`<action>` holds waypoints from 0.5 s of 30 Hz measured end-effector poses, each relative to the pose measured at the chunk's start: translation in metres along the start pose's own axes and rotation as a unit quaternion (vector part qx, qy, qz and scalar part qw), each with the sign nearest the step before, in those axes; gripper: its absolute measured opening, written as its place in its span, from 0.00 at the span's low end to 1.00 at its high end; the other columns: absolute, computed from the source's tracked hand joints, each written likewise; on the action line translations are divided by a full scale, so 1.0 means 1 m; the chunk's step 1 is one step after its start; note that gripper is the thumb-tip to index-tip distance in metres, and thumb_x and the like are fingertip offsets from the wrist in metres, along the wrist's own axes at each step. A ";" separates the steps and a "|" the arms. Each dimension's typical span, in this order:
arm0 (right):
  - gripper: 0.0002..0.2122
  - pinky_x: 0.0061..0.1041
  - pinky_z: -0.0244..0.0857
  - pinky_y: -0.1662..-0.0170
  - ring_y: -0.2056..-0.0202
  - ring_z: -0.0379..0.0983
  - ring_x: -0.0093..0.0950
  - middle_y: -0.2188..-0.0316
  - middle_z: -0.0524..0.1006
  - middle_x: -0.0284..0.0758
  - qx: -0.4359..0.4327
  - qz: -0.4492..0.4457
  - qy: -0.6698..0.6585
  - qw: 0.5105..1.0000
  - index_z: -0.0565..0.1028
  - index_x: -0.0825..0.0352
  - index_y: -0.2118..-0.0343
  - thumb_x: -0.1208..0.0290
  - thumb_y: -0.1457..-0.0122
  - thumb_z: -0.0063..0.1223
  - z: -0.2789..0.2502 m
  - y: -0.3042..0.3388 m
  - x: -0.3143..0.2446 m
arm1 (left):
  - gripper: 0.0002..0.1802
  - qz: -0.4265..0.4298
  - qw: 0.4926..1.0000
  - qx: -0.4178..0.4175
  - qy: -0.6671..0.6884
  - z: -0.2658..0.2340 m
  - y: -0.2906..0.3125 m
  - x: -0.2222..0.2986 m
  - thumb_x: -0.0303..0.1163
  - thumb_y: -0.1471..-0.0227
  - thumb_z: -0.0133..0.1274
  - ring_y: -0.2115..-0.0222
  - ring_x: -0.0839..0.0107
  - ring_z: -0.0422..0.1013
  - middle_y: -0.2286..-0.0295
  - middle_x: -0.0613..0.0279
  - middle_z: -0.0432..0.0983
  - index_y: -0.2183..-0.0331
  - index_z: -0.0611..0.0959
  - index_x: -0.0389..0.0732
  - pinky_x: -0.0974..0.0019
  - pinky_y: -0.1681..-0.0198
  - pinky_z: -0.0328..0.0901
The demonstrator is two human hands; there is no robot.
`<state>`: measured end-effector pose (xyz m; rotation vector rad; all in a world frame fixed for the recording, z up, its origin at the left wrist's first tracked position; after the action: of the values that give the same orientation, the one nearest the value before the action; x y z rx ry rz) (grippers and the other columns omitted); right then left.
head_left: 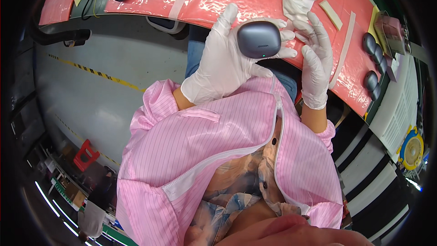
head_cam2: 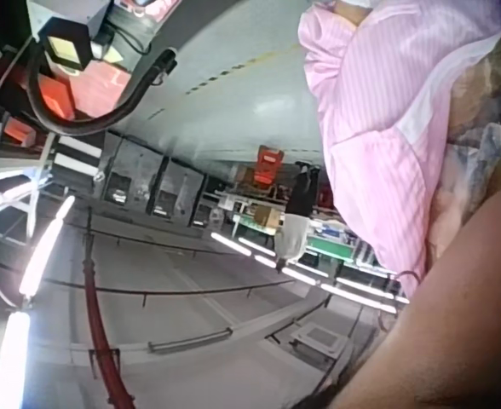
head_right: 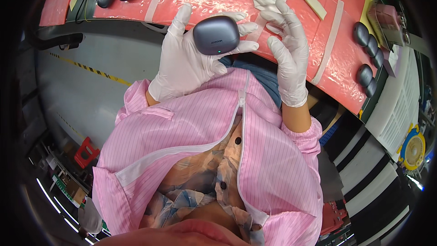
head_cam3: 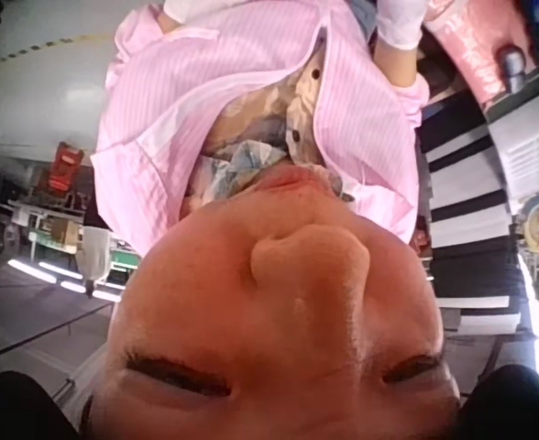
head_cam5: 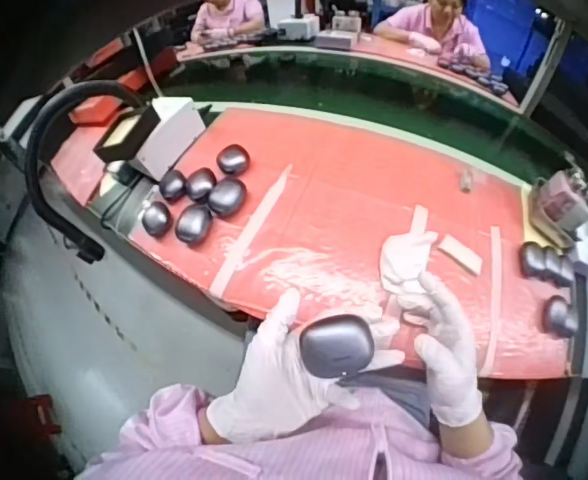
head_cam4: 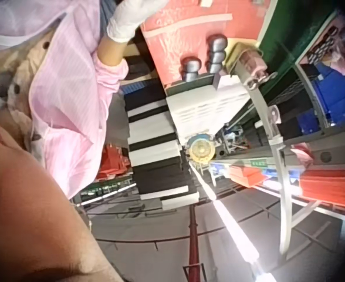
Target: The worker is cleaning and inspecting small electronic cases, likely for wireless earbuds, using a swab and placing them into a tray.
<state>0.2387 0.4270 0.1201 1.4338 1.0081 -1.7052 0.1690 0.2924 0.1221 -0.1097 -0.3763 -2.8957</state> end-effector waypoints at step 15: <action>0.37 0.31 0.61 0.47 0.49 0.68 0.36 0.49 0.69 0.42 0.037 -0.186 0.340 0.921 0.56 0.70 0.40 0.83 0.56 0.59 0.011 0.017 -0.038 | 0.48 0.314 0.677 0.024 -0.665 0.027 0.000 0.010 0.16 0.63 0.58 0.43 0.65 0.59 0.46 0.51 0.60 0.41 0.56 0.37 0.65 0.43 0.58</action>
<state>0.2547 0.4105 0.1568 2.0553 1.6885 -1.5135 0.1605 0.2977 0.1493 -1.9049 -0.4552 -1.6061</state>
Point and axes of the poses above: each hand's wrist, its own y-axis away from the middle knuckle, its own z-axis out of the palm, x = y × z, the point moved 7 cm from there along -y, towards the middle knuckle
